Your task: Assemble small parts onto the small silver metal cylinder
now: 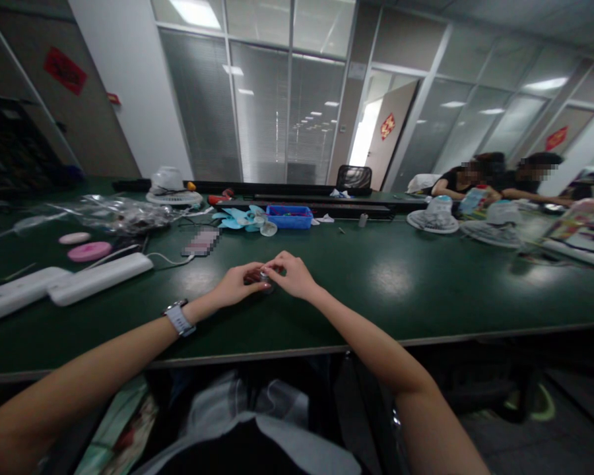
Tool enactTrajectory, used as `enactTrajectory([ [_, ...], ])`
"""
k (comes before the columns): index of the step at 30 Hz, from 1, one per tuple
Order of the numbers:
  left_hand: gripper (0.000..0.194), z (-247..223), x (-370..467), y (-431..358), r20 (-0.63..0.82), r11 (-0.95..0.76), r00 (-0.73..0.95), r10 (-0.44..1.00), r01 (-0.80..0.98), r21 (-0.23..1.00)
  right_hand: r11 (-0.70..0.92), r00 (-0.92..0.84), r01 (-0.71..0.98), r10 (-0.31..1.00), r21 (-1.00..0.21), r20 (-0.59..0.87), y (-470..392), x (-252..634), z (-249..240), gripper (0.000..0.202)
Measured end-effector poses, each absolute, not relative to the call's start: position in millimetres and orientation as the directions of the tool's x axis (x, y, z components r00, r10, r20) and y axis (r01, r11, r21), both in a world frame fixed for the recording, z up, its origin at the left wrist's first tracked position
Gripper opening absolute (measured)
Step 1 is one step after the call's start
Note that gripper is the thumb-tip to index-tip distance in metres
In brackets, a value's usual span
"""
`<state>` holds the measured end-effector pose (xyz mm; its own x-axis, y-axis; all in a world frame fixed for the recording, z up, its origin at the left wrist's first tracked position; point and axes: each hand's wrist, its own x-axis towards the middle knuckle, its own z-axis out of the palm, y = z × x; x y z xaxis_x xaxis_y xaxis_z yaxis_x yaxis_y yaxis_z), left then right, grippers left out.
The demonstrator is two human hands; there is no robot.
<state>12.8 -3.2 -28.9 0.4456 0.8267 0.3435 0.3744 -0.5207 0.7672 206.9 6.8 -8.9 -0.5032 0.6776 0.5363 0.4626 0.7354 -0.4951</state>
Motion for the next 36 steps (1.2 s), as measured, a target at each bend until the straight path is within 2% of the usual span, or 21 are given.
enactTrajectory([
  [13,0.044,-27.3,13.5,-4.4,0.341,-0.515,0.436,0.833,0.383,0.767,0.732,-0.49,0.461,0.681,-0.501,0.544,6.6,207.1,-5.4,0.018],
  [21,0.043,-27.1,13.9,-5.4,0.339,-0.515,0.441,0.831,0.379,0.769,0.7,-0.411,0.467,0.713,-0.541,0.568,9.4,203.3,-12.8,0.023],
  [27,0.046,-26.5,14.1,-5.8,0.342,-0.509,0.424,0.839,0.385,0.77,0.696,-0.414,0.473,0.716,-0.539,0.561,7.4,203.3,-12.5,0.024],
  [36,0.043,-26.5,13.5,-5.7,0.339,-0.511,0.437,0.833,0.376,0.773,0.632,-0.363,0.473,0.774,-0.614,0.519,12.6,202.9,-14.9,0.027],
])
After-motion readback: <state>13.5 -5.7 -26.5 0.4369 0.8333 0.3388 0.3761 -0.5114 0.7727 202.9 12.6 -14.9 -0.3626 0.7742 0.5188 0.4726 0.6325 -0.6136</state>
